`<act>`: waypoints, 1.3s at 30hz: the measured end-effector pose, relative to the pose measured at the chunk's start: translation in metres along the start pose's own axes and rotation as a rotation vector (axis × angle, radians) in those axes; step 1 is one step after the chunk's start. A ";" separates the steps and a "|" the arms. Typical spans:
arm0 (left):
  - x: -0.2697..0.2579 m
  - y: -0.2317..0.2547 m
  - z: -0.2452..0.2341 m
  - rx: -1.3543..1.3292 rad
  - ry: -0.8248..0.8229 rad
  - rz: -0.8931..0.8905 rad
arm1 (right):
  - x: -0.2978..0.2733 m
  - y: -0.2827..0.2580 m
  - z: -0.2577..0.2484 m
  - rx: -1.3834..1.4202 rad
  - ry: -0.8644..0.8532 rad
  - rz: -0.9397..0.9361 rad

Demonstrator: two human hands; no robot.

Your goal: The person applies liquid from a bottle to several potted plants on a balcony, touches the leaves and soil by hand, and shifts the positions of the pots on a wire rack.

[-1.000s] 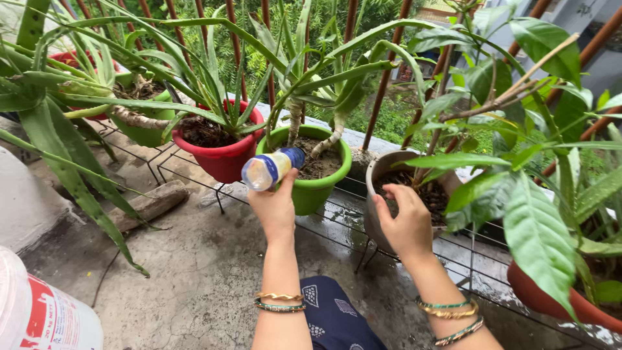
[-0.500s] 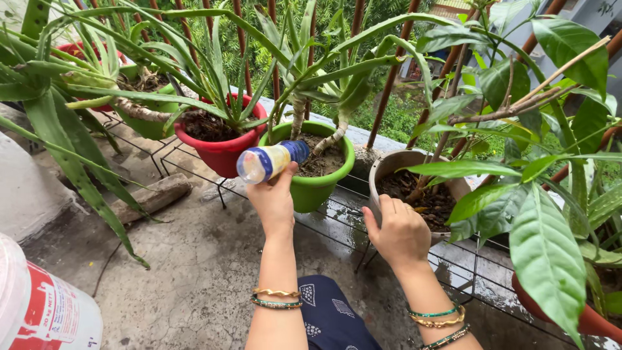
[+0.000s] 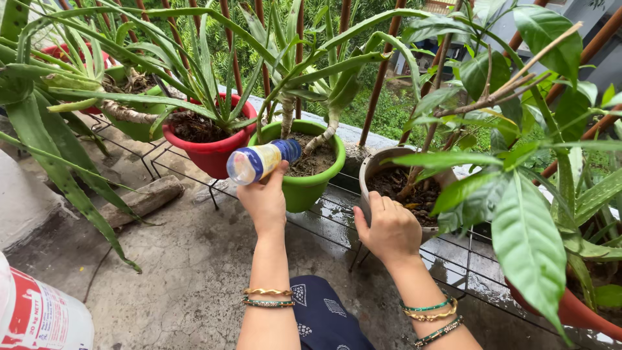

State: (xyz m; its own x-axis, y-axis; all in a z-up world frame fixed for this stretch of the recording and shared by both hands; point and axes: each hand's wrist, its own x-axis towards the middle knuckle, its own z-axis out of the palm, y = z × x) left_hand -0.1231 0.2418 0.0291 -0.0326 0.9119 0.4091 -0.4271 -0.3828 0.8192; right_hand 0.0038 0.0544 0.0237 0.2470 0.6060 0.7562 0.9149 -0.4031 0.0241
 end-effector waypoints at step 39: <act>-0.001 -0.011 0.003 -0.019 -0.010 0.046 | 0.002 -0.002 -0.004 0.002 -0.035 0.028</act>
State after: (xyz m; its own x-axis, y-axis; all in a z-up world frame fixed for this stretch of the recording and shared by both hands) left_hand -0.1159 0.2453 0.0207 -0.0433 0.8916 0.4507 -0.4422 -0.4217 0.7916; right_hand 0.0016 0.0533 0.0274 0.2832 0.6182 0.7332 0.9082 -0.4186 0.0022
